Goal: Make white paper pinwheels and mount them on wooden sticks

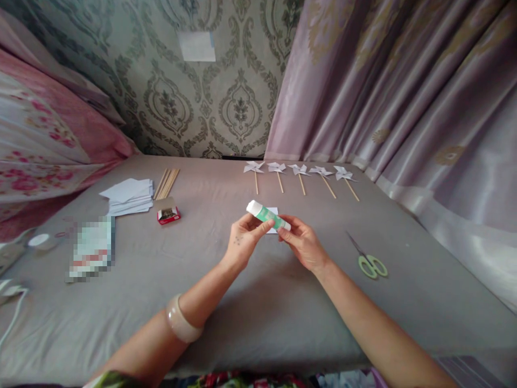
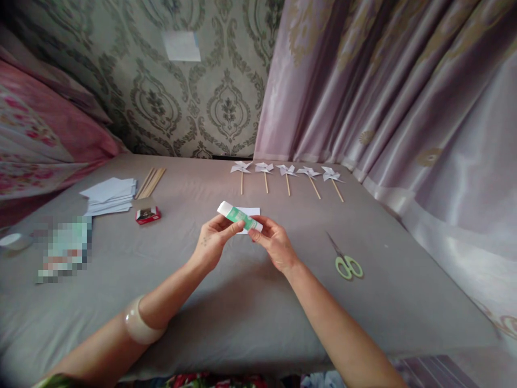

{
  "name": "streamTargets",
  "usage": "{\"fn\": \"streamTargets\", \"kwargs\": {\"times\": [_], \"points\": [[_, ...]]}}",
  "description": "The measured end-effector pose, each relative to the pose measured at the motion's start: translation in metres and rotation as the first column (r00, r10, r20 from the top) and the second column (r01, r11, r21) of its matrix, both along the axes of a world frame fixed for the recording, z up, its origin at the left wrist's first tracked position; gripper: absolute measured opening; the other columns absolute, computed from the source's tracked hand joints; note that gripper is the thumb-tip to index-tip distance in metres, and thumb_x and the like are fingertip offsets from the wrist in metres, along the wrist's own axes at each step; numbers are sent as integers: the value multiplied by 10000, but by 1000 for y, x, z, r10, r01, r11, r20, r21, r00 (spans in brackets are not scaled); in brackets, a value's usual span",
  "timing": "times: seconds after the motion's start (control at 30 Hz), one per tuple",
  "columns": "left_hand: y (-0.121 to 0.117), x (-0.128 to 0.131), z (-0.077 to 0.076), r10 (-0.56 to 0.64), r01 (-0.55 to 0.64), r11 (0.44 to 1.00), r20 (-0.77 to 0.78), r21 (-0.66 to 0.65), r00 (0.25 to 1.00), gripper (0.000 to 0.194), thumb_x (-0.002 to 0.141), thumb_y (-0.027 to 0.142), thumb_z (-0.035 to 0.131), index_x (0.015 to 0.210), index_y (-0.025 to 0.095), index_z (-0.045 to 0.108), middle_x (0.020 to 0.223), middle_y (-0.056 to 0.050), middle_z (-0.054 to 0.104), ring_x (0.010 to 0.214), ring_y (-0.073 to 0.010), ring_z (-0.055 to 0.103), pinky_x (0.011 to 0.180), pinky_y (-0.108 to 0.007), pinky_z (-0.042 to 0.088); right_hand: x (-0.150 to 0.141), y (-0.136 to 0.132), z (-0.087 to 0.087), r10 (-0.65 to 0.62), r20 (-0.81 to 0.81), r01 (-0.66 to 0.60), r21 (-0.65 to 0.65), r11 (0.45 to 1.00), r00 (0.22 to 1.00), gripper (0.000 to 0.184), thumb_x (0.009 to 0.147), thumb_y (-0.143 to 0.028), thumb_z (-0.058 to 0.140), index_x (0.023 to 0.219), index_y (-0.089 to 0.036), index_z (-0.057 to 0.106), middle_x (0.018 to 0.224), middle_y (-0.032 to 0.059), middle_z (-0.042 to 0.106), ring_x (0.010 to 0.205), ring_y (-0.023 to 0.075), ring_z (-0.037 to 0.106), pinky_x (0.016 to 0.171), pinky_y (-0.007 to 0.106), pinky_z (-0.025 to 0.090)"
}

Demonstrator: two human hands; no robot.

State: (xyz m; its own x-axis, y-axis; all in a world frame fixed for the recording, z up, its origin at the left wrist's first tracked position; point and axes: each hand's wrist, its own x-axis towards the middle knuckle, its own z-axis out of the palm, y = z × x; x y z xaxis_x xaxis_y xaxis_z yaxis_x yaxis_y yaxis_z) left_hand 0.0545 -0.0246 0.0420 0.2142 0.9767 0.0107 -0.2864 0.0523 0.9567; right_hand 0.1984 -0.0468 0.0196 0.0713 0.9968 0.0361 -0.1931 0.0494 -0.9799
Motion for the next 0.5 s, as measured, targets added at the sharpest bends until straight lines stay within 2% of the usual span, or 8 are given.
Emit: {"fn": "streamTargets", "kwargs": {"times": [0.07, 0.13, 0.2, 0.27, 0.33, 0.43, 0.5], "points": [[6, 4, -2, -45, 45, 999, -9, 19, 999, 224, 675, 265, 733, 864, 162, 670, 911, -56, 706, 860, -180, 647, 817, -292, 498, 6, 2, 5, -43, -84, 39, -39, 998, 996, 389, 585, -416, 791, 890, -221, 648, 788, -6, 664, 647, 108, 585, 550, 222, 477], [15, 1, -11, -58, 66, 994, -101, 83, 993, 230, 706, 240, 704, 920, 162, 669, 920, -67, 702, 877, -186, 643, 821, -299, 499, 17, 6, 14, -106, -132, 100, -50, 994, 986, 335, 597, -426, 782, 800, -205, 634, 700, -19, 625, 599, 98, 563, 490, 208, 445], [24, -6, -23, 88, -21, 975, -297, 222, 951, 210, 763, 222, 643, 965, 170, 661, 938, -80, 692, 874, -187, 637, 828, -311, 495, 34, 11, 26, -214, -179, 212, -32, 977, 960, 332, 562, -393, 809, 734, -197, 604, 675, -32, 598, 576, 87, 546, 443, 189, 408], [30, -15, -35, 204, 38, 914, -537, 405, 819, 176, 806, 198, 577, 959, 178, 662, 988, -97, 675, 918, -206, 621, 879, -346, 473, 50, 16, 37, -317, -204, 323, -6, 946, 926, 337, 554, -365, 819, 722, -197, 579, 665, -45, 576, 563, 72, 524, 419, 170, 379], [30, -19, -42, 253, 224, 826, -696, 517, 672, 182, 842, 183, 513, 954, 182, 656, 1048, -108, 653, 998, -228, 589, 932, -376, 445, 59, 23, 44, -371, -151, 381, 39, 924, 916, 342, 574, -370, 808, 745, -197, 568, 680, -46, 576, 567, 67, 512, 412, 159, 364], [26, -17, -48, 314, 471, 693, -816, 546, 484, 228, 892, 212, 432, 1002, 157, 624, 1097, -129, 619, 1071, -250, 535, 964, -401, 423, 56, 35, 41, -381, 55, 370, 148, 917, 923, 360, 652, -446, 741, 844, -199, 564, 763, -17, 624, 569, 76, 497, 423, 175, 362], [23, -12, -51, 354, 553, 650, -852, 521, 387, 250, 907, 260, 419, 1024, 135, 601, 1093, -142, 601, 1074, -261, 517, 957, -411, 425, 47, 45, 32, -361, 252, 308, 227, 924, 898, 388, 692, -476, 696, 920, -193, 558, 812, 8, 649, 589, 90, 506, 474, 200, 391]]}}
